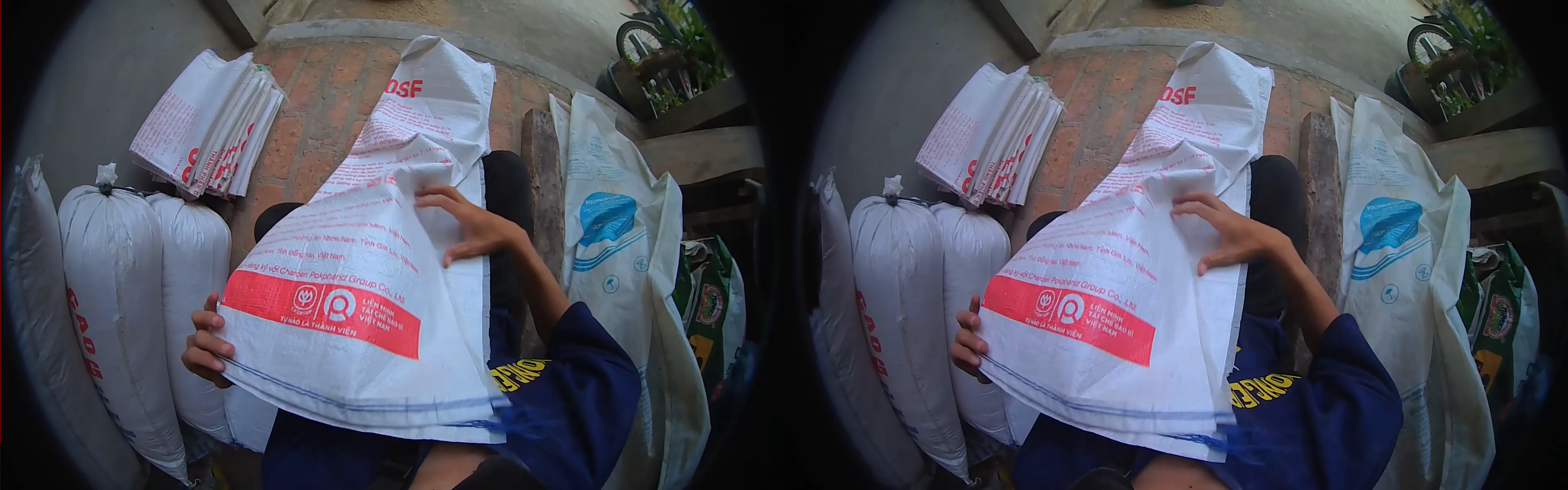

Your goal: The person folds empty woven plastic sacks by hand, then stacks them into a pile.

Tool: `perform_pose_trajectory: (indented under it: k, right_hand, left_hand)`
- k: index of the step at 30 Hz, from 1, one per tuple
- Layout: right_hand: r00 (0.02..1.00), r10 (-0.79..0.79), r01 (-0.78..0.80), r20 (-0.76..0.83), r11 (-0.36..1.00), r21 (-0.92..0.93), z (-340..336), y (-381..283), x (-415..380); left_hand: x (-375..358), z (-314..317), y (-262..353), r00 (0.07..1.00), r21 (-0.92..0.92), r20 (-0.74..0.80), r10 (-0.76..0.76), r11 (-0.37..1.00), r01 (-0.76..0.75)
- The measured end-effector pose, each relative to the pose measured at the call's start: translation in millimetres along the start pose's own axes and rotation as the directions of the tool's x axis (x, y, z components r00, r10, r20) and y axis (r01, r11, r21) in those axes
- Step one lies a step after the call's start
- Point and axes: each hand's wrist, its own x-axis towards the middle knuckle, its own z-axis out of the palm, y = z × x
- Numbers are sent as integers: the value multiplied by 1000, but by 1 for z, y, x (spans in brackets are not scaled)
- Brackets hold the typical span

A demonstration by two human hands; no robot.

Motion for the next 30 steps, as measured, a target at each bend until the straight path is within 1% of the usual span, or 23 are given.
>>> perform_pose_trajectory:
  k: [2, 3, 4, 6, 8, 9, 10, 11, 12, 13, 14, 15, 16, 18, 19, 20, 22, 23, 25, 26, 27, 28, 30]
  right_hand:
    - [986, 125, -93, 112, 962, -255, 9, 12, 7]
    - [986, 70, -17, 149, 943, -333, 18, 24, 8]
    - [987, 62, -10, 148, 943, -332, 26, 34, 7]
    - [960, 94, -50, 264, 984, -168, 43, 28, 6]
    - [957, 151, -125, 246, 985, -121, 64, 25, 7]
    - [945, 318, -326, 71, 934, 146, 79, 26, 8]
    - [860, 507, -439, -54, 791, 426, 92, 29, 15]
    - [758, 651, -410, 47, 419, 810, 106, 31, 26]
    - [758, 651, -409, 48, 417, 812, 111, 33, 33]
    - [745, 645, -275, 170, 65, 959, 111, 37, 40]
    - [752, 597, -111, 279, -303, 947, 112, 42, 48]
    - [710, 664, -37, 237, -300, 953, 118, 47, 62]
    - [709, 666, -34, 233, -298, 954, 120, 52, 70]
    - [822, 566, 219, -64, -211, 953, 118, 54, 83]
    - [837, 533, 295, -123, -251, 922, 115, 56, 86]
    - [839, 530, 292, -122, -251, 923, 112, 61, 85]
    - [764, 642, 290, -73, -239, 927, 104, 71, 80]
    - [743, 660, 284, -107, -166, 944, 102, 72, 76]
    - [630, 777, 82, 2, -70, 994, 82, 40, 51]
    - [655, 753, 31, -59, 51, 998, 72, 14, 34]
    - [610, 761, -115, -219, 359, 926, 72, 7, 16]
    - [590, 712, -265, -380, 615, 742, 69, 2, 2]
    - [601, 790, -503, -119, 490, 712, 52, -24, -16]
  left_hand:
    - [6, 4, 5, 997, -17, 28, -69, 997, 70]
    - [6, 1, 6, 997, -13, 31, -70, 997, 70]
    - [5, -6, 8, 996, -34, 46, -77, 996, 79]
    - [-9, -22, 7, 994, -54, 60, -89, 994, 92]
    - [-37, -38, -2, 997, -397, -68, -25, 918, -3]
    - [-26, -26, -1, 989, -399, -136, -61, 917, 2]
    - [-22, -18, -7, 988, -398, -139, -65, 917, 5]
    - [-18, -13, -14, 985, -313, -170, -11, 949, -44]
    - [-15, -11, -17, 980, -227, -193, 48, 970, -92]
    - [-20, -12, -20, 976, -276, -216, 32, 957, -93]
    - [-20, -13, -21, 976, -282, -216, 33, 955, -95]
    - [-20, -14, -22, 974, -316, -223, 36, 943, -107]
    - [-21, -15, -23, 973, -348, -228, 38, 930, -118]
    - [-17, -17, -25, 976, -407, -211, 55, 903, -138]
    - [-15, -19, -25, 978, -461, -197, 72, 874, -157]
    - [-16, -20, -24, 978, -457, -197, 74, 875, -158]
    - [-19, -25, -23, 976, -419, -211, 58, 896, -144]
    - [-29, -35, -19, 976, -410, -212, 58, 901, -143]
    - [-61, -63, -10, 919, -456, -378, -109, 886, -82]
    - [-72, -74, -7, 895, -461, -418, -155, 885, -62]
    - [-76, -83, -4, 896, -445, -414, -160, 894, -46]
    - [-79, -92, -1, 900, -434, -404, -161, 901, -33]
    - [-81, -103, 2, 904, -422, -392, -172, 907, -10]
